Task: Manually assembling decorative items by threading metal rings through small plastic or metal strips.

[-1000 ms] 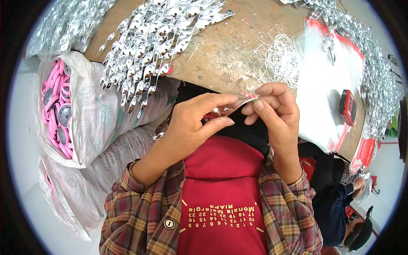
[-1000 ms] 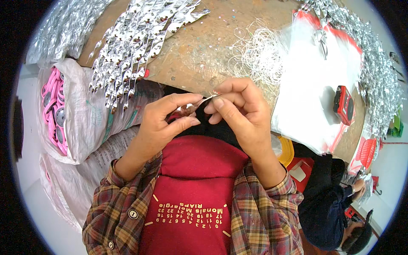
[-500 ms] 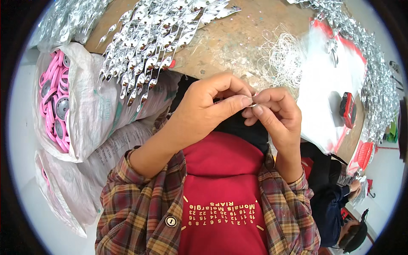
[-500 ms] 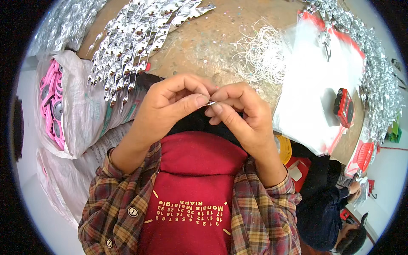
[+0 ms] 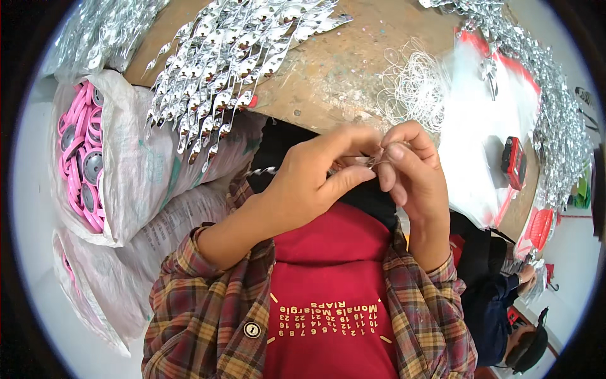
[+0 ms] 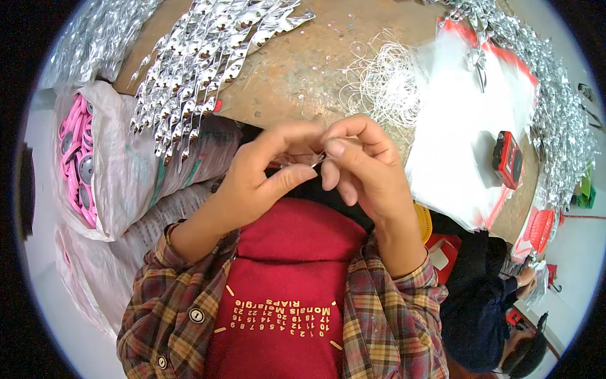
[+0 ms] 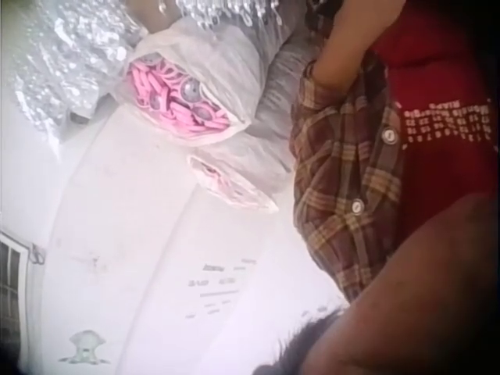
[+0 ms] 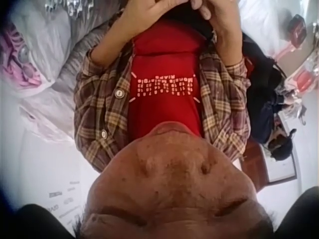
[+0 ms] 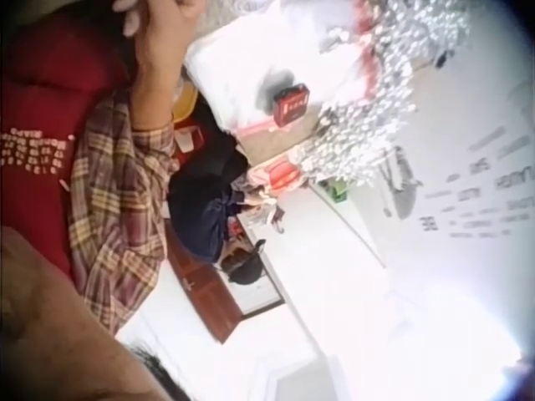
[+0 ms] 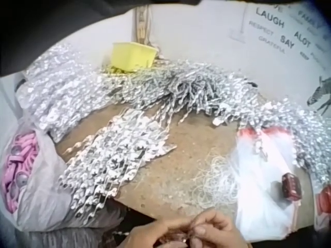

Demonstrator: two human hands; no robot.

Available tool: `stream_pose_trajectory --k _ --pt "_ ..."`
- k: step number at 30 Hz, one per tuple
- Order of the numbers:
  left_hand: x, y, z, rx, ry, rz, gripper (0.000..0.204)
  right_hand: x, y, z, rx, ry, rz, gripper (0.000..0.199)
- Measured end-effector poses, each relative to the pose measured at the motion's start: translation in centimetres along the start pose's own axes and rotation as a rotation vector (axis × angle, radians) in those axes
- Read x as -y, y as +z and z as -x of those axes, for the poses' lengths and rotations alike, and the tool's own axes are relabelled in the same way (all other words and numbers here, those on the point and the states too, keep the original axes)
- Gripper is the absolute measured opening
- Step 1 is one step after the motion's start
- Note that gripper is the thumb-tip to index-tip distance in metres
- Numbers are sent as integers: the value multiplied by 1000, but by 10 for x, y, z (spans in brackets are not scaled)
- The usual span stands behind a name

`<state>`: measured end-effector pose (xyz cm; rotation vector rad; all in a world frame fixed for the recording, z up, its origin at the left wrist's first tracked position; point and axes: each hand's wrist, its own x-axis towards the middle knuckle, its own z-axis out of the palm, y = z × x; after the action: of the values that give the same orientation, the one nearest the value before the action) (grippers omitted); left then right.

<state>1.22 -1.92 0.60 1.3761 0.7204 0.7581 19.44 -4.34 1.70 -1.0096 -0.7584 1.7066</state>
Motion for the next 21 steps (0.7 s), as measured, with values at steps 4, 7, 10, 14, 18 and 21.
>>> stream_pose_trajectory --k 4,7,10,14,18,21 --pt "-2 -12 -1 -13 203 -258 23 3 -15 0 -9 -62 -103 9" --pt "-3 -24 3 -35 250 -364 22 -1 -23 -3 5 -85 -159 7" --pt "-8 -32 11 -22 147 -319 23 -6 -22 -4 9 -87 -293 6" --pt "0 -39 19 -29 72 -299 23 -6 -24 -5 -52 -9 -175 6" --pt "8 -41 24 -39 44 -248 23 -8 -26 -5 -54 -11 -184 5" --pt "10 -42 24 -21 33 -217 23 -8 -25 -5 -60 -16 -191 6"
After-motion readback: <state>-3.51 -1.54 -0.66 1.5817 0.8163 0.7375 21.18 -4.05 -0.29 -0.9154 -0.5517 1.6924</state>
